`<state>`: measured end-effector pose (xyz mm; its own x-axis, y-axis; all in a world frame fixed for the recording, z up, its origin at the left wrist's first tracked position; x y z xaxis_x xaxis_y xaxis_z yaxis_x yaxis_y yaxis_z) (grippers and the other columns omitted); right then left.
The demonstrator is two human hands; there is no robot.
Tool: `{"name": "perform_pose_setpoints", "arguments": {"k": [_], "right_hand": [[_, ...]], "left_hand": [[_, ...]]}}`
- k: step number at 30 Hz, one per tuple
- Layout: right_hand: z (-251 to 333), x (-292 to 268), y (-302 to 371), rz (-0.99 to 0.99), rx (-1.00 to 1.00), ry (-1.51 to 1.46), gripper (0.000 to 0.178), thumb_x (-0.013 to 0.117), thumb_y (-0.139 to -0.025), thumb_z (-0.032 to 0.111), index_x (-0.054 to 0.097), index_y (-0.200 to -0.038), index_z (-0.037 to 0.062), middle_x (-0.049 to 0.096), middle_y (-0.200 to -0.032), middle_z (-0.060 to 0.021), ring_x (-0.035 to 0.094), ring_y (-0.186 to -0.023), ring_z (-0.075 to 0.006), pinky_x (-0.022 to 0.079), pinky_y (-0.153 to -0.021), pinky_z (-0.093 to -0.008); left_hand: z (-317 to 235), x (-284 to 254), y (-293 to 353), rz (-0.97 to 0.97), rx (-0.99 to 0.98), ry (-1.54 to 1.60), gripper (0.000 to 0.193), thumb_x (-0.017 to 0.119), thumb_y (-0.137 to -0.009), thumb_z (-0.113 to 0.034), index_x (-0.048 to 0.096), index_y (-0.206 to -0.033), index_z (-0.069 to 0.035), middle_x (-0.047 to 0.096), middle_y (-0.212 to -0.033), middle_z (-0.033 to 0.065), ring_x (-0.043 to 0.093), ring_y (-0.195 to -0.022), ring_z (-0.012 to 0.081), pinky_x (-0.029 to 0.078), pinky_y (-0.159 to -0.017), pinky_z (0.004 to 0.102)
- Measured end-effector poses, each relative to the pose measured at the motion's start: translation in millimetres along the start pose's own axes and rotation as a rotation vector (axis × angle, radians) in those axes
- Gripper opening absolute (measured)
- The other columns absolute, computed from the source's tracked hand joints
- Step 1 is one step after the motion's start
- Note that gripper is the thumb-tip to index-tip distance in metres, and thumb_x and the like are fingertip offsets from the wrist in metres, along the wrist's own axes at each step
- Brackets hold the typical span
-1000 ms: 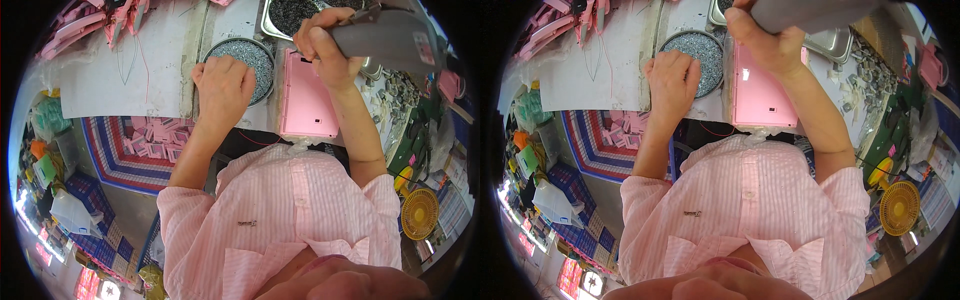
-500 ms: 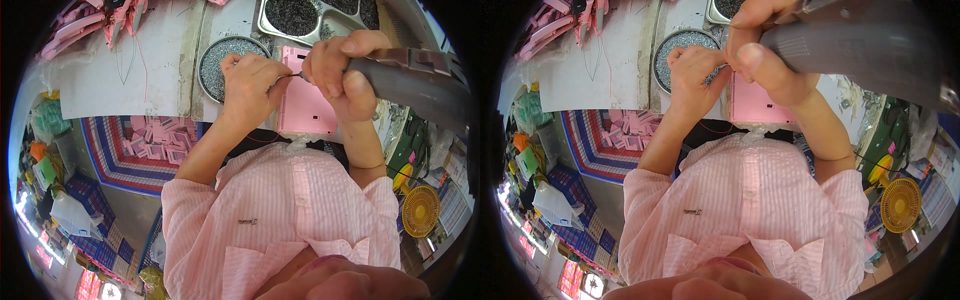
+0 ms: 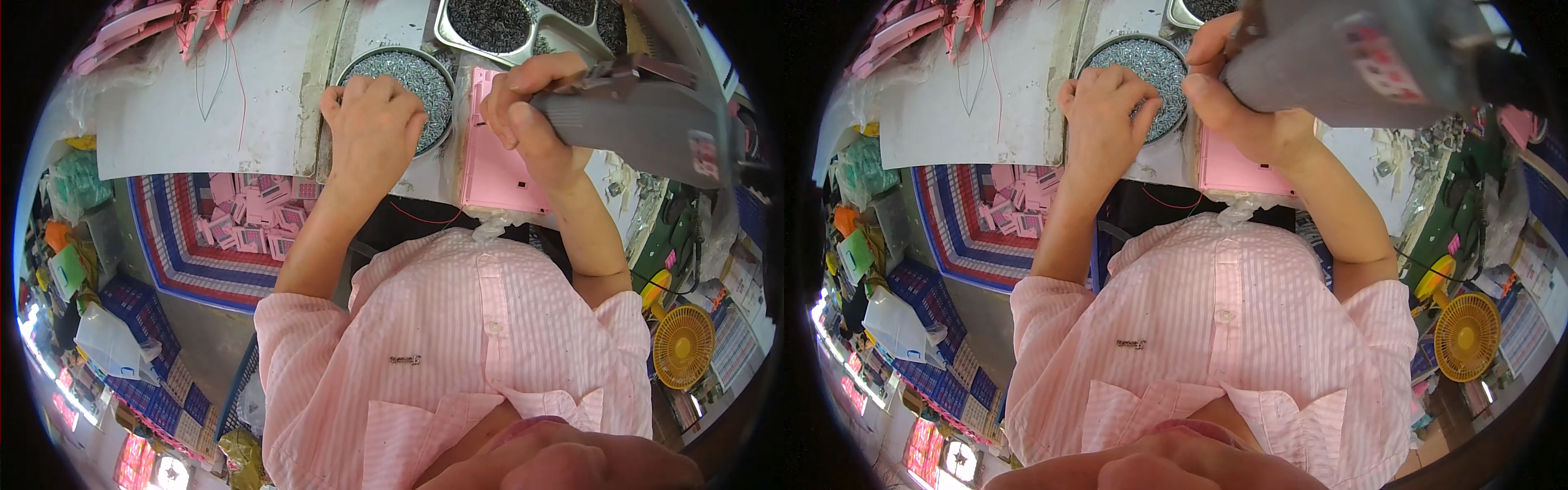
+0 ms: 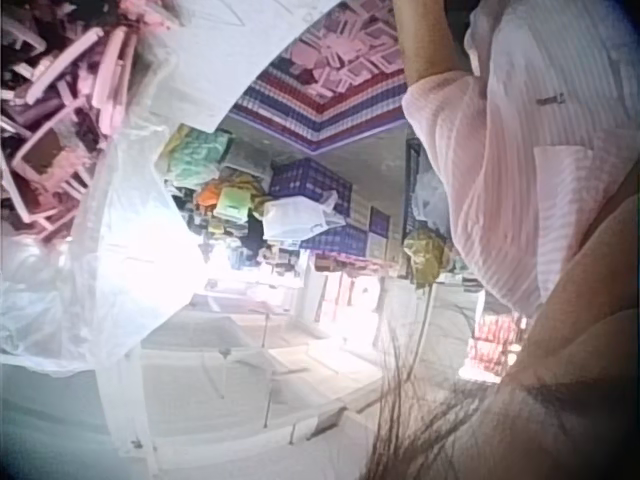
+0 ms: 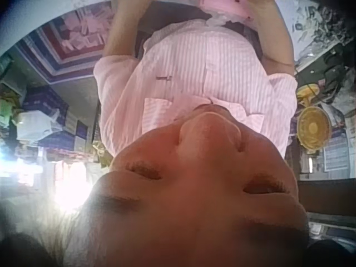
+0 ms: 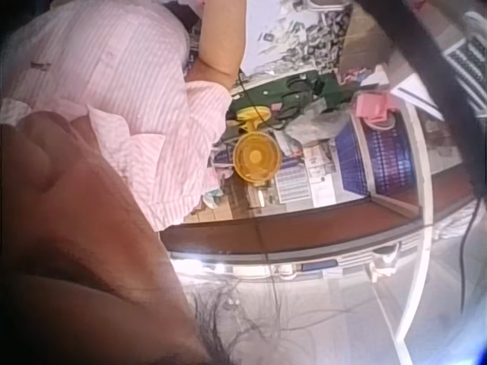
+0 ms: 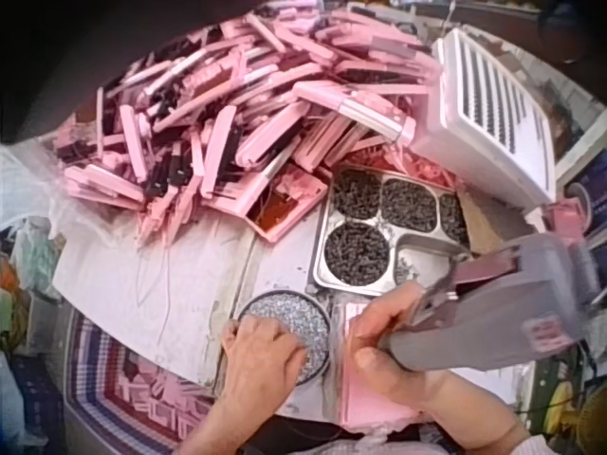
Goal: Assemble and solder internal electronic components into a pink toy housing.
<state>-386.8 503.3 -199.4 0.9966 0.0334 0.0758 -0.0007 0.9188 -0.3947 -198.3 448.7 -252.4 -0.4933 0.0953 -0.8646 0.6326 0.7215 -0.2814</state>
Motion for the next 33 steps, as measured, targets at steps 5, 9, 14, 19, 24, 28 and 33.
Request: {"name": "perform_pose_setpoints", "arguments": {"k": [5, 9, 14, 19, 24, 28, 33], "right_hand": [[-1.9, 6.8, 2.4, 0.063, -0.025, 0.266, 0.02, 0.063, -0.094, 0.001, 0.046, -0.105, 0.0039, 0.052, -0.068, -0.0072, 0.045, -0.054, -0.0126, 0.041, -0.051, -0.0306], [-6.6, 5.0, 6.1, 0.094, -0.024, 0.216, 0.02, 0.063, -0.094, 0.002, 0.047, -0.107, 0.0031, 0.052, -0.069, -0.0074, 0.046, -0.054, -0.0126, 0.041, -0.051, -0.0302], [6.9, -4.8, -5.2, 0.008, -0.042, -0.037, 0.03, 0.062, -0.097, 0.012, 0.049, -0.123, 0.0052, 0.051, -0.07, -0.003, 0.044, -0.055, -0.0118, 0.039, -0.052, -0.029], [44.3, 2.5, -1.3, 0.084, -0.082, -0.279, 0.028, 0.058, -0.103, 0.025, 0.05, -0.127, 0.0121, 0.049, -0.069, 0.0017, 0.043, -0.057, -0.0102, 0.036, -0.053, -0.0285], [46.3, 8.6, 6.6, 0.061, -0.104, -0.232, 0.03, 0.059, -0.103, 0.026, 0.048, -0.127, 0.013, 0.048, -0.066, 0.0027, 0.044, -0.055, -0.0092, 0.038, -0.053, -0.028], [46.1, 11.2, 14.2, 0.047, -0.087, -0.252, 0.028, 0.06, -0.102, 0.027, 0.048, -0.124, 0.0123, 0.047, -0.064, 0.0028, 0.044, -0.054, -0.0096, 0.039, -0.053, -0.0281], [50.6, 18.2, 24.9, 0.036, -0.066, -0.275, 0.028, 0.062, -0.102, 0.026, 0.048, -0.121, 0.0112, 0.048, -0.063, 0.0024, 0.044, -0.053, -0.0103, 0.039, -0.052, -0.0287]], "left_hand": [[2.5, 4.8, -4.6, -0.115, -0.038, -0.039, 0.017, 0.077, -0.084, -0.029, 0.069, -0.078, -0.016, 0.063, -0.085, -0.0025, 0.058, -0.091, 0.0227, 0.033, -0.087, 0.0471], [9.4, 6.3, -10.5, -0.104, -0.008, -0.033, 0.019, 0.078, -0.083, -0.031, 0.069, -0.076, -0.016, 0.063, -0.078, -0.0031, 0.059, -0.085, 0.0211, 0.033, -0.086, 0.0457], [7.3, 2.7, -7.5, -0.163, 0.014, 0.044, 0.014, 0.08, -0.081, -0.027, 0.071, -0.079, -0.017, 0.067, -0.083, -0.0041, 0.061, -0.086, 0.0194, 0.033, -0.087, 0.0453], [-30.2, -1.1, 8.1, -0.157, 0.141, 0.358, 0.011, 0.081, -0.078, -0.021, 0.072, -0.083, -0.017, 0.069, -0.086, -0.0053, 0.062, -0.085, 0.018, 0.033, -0.089, 0.0448], [-49.1, -11.8, 9.6, -0.129, 0.199, 0.425, 0.018, 0.083, -0.074, -0.014, 0.071, -0.087, -0.014, 0.071, -0.086, -0.0033, 0.064, -0.081, 0.0176, 0.034, -0.085, 0.0386], [-51.4, -8.8, 12.5, -0.143, 0.229, 0.426, 0.015, 0.083, -0.073, -0.019, 0.071, -0.081, -0.017, 0.064, -0.077, -0.0058, 0.058, -0.078, 0.0162, 0.033, -0.089, 0.0426], [-54.5, -11.4, 17.1, -0.127, 0.309, 0.418, 0.018, 0.084, -0.072, -0.022, 0.069, -0.079, -0.016, 0.063, -0.076, -0.0059, 0.059, -0.078, 0.0168, 0.034, -0.089, 0.043]]}}
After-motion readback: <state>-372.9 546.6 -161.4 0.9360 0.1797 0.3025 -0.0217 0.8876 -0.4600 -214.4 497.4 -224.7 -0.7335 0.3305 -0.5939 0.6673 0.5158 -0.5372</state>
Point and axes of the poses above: each hand's wrist, its own y-axis away from the middle knuckle, its own x-axis out of the palm, z = x × y, the point moved 2 cm from there along -y, towards the middle knuckle
